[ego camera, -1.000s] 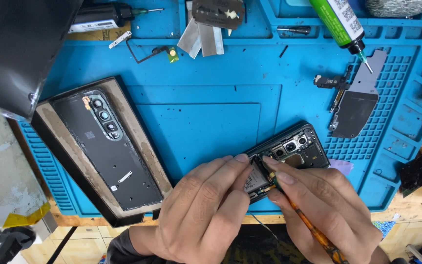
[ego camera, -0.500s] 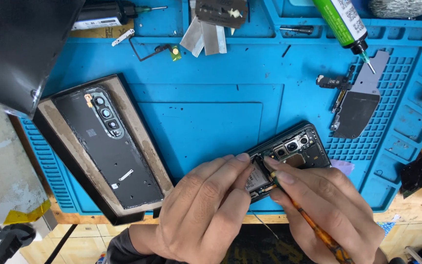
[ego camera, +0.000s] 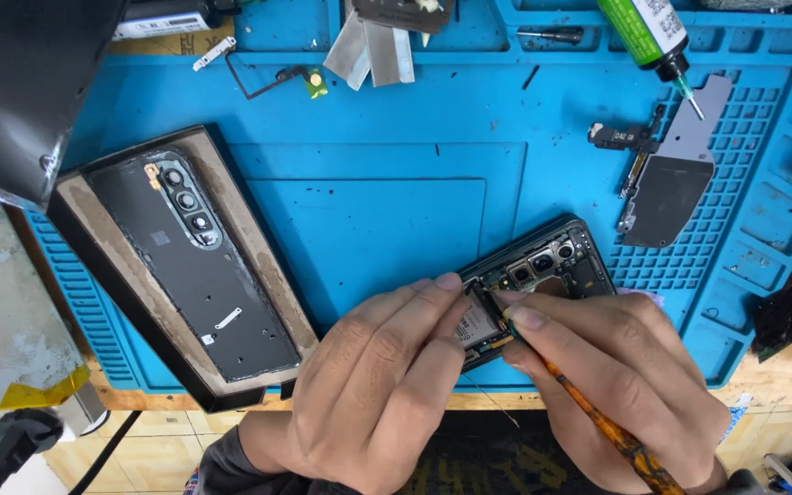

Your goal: Reassembling the internal components of a smartphone, specifically connecting ribbon cables and seating the motherboard.

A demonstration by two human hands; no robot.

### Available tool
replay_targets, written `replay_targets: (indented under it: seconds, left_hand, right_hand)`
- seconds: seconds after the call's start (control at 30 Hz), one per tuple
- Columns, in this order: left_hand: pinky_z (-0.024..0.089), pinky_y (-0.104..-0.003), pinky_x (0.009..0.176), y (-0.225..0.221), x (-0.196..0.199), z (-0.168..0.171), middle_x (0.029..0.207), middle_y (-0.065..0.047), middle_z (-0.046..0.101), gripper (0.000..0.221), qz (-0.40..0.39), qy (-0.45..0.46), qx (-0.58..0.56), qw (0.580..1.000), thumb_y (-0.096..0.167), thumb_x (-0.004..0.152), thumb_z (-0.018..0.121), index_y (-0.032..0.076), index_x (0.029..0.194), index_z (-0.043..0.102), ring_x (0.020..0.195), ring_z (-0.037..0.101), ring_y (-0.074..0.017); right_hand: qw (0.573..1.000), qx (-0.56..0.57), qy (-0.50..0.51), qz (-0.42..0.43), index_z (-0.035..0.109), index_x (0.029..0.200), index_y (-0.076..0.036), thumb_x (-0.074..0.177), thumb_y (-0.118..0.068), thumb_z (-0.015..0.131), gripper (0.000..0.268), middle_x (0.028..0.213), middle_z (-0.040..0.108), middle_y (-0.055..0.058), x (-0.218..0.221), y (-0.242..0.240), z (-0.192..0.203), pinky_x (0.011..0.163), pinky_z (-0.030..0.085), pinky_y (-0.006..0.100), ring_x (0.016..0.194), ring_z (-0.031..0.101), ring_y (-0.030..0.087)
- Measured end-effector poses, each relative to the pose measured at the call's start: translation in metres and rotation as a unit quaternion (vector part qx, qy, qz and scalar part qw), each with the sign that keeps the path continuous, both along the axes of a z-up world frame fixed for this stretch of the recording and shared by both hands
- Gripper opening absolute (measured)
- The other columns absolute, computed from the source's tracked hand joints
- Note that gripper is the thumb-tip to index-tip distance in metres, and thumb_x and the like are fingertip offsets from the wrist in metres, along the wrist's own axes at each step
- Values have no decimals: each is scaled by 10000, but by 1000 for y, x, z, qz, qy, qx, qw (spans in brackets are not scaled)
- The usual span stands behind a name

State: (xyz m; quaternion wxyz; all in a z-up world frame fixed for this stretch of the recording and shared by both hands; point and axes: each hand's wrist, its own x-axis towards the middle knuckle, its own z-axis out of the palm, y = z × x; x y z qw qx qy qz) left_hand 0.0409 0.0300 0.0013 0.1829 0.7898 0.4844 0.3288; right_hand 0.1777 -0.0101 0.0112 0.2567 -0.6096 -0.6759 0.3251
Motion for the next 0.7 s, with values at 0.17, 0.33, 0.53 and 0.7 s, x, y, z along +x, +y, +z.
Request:
replay_targets:
  seconds: [0.17,0.33,0.53,0.7]
  left_hand:
    - [580,-276,606,-2,-3,-4,780,-150,614,142,-28,14,6,999,4,761,650,16,752,509,694,654,-217]
    - [608,-303,688,-8,-2,-8,835,-165,591,158,-41,14,-26,999,0,781,645,27,808,491,771,643,-244]
    - [577,-260,568,-3,-2,-13,733,-161,612,152,-23,2,66,998,-17,769,610,13,704,476,632,657,-210]
    - [583,-282,604,-2,-8,-11,773,-180,608,104,-72,8,69,995,-34,794,580,-10,729,502,671,660,-232]
  right_hand:
    - [1000,0,-5,-31,507,978,-36,715,-131,634,307,916,576,138,3,-5,-8,737,537,329,853,607,258]
    - [999,-18,8,-41,490,998,-45,765,-151,577,270,929,560,116,8,-10,-11,804,549,353,898,597,259]
    - [999,-26,10,47,447,1065,-63,793,-127,586,312,1024,529,116,20,-10,-11,948,545,382,1018,569,281]
    - [995,52,-28,75,502,991,8,763,-64,656,284,943,562,201,15,-7,-10,718,529,365,853,597,314]
